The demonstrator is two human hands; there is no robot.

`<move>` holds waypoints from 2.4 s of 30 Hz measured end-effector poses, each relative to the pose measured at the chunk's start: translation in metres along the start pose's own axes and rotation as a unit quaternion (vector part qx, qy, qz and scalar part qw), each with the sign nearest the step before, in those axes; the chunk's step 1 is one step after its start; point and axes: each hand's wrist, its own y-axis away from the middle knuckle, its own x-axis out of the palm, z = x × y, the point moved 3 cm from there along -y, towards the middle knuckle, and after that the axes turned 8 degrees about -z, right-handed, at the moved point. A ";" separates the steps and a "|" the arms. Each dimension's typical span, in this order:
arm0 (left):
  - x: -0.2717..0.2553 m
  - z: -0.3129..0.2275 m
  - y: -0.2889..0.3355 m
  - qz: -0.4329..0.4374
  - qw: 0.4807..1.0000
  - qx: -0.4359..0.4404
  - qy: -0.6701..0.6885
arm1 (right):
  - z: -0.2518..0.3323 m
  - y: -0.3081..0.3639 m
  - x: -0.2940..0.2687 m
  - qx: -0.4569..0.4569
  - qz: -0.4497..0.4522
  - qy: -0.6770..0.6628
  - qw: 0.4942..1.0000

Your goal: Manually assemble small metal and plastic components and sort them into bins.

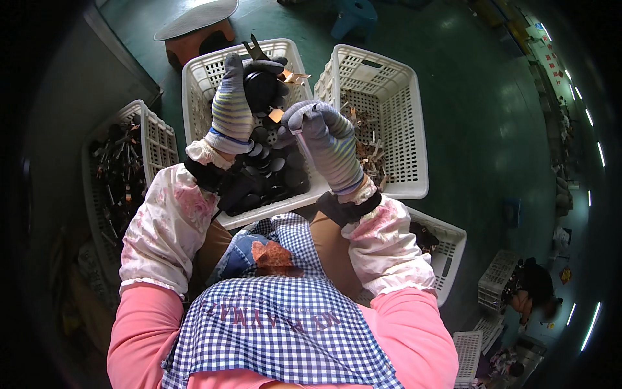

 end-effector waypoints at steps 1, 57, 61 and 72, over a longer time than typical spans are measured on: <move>0.000 0.000 0.000 0.002 1.000 0.000 -0.003 | 0.001 0.000 0.000 -0.030 0.008 0.031 0.999; 0.016 0.000 0.010 0.034 0.991 -0.058 -0.113 | 0.159 0.215 -0.285 0.195 -0.500 0.270 0.799; 0.013 0.008 0.010 0.027 0.994 -0.039 -0.100 | 0.116 0.333 -0.325 0.308 -0.466 0.507 0.657; 0.013 0.020 0.012 0.023 0.990 -0.056 -0.130 | 0.019 0.422 -0.277 0.446 -0.133 0.686 0.559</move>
